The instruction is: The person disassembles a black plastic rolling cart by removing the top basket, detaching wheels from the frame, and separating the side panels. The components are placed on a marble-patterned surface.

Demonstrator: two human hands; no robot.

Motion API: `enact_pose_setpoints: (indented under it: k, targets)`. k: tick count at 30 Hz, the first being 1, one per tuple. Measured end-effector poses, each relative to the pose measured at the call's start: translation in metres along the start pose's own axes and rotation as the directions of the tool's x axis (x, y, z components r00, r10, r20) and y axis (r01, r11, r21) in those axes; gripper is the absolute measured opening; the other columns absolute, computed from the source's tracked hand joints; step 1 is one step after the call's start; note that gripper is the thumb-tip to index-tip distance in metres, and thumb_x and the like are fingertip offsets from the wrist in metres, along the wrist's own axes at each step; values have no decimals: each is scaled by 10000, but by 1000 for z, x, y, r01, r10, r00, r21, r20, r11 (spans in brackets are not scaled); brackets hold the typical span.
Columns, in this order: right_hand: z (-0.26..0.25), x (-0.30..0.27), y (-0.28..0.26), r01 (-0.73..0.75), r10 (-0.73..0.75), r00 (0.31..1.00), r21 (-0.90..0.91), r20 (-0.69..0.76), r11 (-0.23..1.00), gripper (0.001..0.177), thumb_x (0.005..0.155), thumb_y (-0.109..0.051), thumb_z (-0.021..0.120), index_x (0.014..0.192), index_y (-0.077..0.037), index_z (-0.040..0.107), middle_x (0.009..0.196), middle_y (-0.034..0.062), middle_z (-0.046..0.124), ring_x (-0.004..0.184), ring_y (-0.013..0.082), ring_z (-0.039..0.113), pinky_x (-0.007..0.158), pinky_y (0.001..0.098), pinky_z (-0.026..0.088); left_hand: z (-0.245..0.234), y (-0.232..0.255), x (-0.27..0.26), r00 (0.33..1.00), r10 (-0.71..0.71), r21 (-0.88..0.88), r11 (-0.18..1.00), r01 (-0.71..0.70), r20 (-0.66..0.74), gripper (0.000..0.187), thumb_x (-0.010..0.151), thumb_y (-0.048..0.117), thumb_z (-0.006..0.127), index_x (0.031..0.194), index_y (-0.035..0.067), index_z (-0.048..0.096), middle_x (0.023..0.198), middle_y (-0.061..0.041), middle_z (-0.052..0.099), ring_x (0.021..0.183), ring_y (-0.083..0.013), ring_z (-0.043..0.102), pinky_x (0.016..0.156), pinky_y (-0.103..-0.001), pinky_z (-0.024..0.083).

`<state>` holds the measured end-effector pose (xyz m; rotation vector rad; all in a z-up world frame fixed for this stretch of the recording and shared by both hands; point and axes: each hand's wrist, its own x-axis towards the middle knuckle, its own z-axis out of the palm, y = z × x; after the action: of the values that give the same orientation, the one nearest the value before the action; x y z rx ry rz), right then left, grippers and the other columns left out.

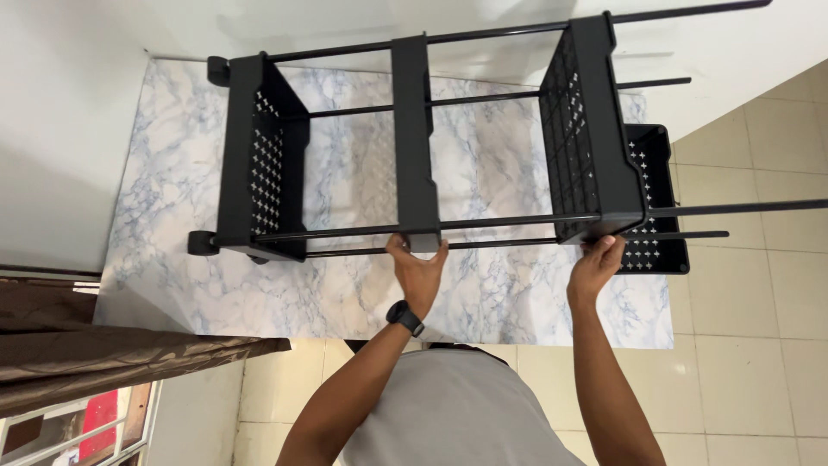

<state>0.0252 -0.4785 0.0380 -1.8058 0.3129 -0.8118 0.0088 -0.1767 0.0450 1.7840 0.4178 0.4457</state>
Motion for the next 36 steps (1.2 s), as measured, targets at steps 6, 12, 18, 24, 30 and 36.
enact_pose_setpoints:
  k: [6, 12, 18, 24, 30, 36]
  targets:
    - [-14, 2, 40, -60, 60, 998, -14, 35, 998, 344, 1189, -284, 362, 1013, -12, 478, 932, 43, 554, 812, 115, 551, 766, 290, 520, 15, -2, -8, 999, -18, 39, 999, 16, 46, 830, 770, 278, 893, 1313, -45, 355, 1132, -263, 617, 1002, -385, 664, 880, -452, 529]
    - [-13, -9, 65, -94, 94, 995, 5, 37, 996, 375, 1198, -309, 360, 1035, 2, 492, 965, 54, 545, 848, 124, 547, 787, 311, 553, 12, -9, -5, 995, -22, 107, 994, 11, 101, 817, 756, 295, 901, 1296, -43, 389, 1164, -260, 607, 990, -410, 666, 821, -468, 554]
    - [-17, -9, 73, -174, 173, 984, 26, 42, 984, 358, 1181, -308, 358, 1059, -9, 513, 982, 32, 559, 861, 104, 550, 781, 303, 574, 13, -14, -4, 991, 76, 149, 985, -91, 106, 805, 765, 332, 904, 1280, -39, 409, 1179, -241, 597, 991, -402, 671, 804, -459, 575]
    - [-17, -11, 54, -184, 184, 983, -19, 22, 983, 305, 1161, -284, 447, 1308, -21, 492, 1105, 45, 552, 892, 123, 496, 783, 301, 482, 0, -5, 5, 972, 45, 246, 964, -103, 231, 787, 775, 360, 892, 1285, -52, 456, 1237, -242, 593, 1037, -397, 669, 799, -452, 579]
    - [-7, -32, 8, -38, 6, 988, -200, -157, 979, 378, 1186, -234, 496, 1484, -27, 389, 1263, 103, 537, 1103, 156, 515, 952, 315, 444, -25, -16, 9, 917, 215, 180, 941, -287, 336, 678, 888, 276, 787, 1357, -69, 441, 1319, -256, 576, 1128, -403, 640, 844, -451, 572]
    - [43, -72, -49, 113, -132, 984, -154, -119, 982, 434, 1196, -230, 520, 1522, -24, 320, 1257, 110, 528, 1111, 181, 494, 961, 338, 413, -74, -28, 16, 818, 130, 169, 949, -267, 560, 429, 955, 165, 675, 1330, 19, 527, 1298, -144, 627, 1134, -305, 661, 842, -405, 571]
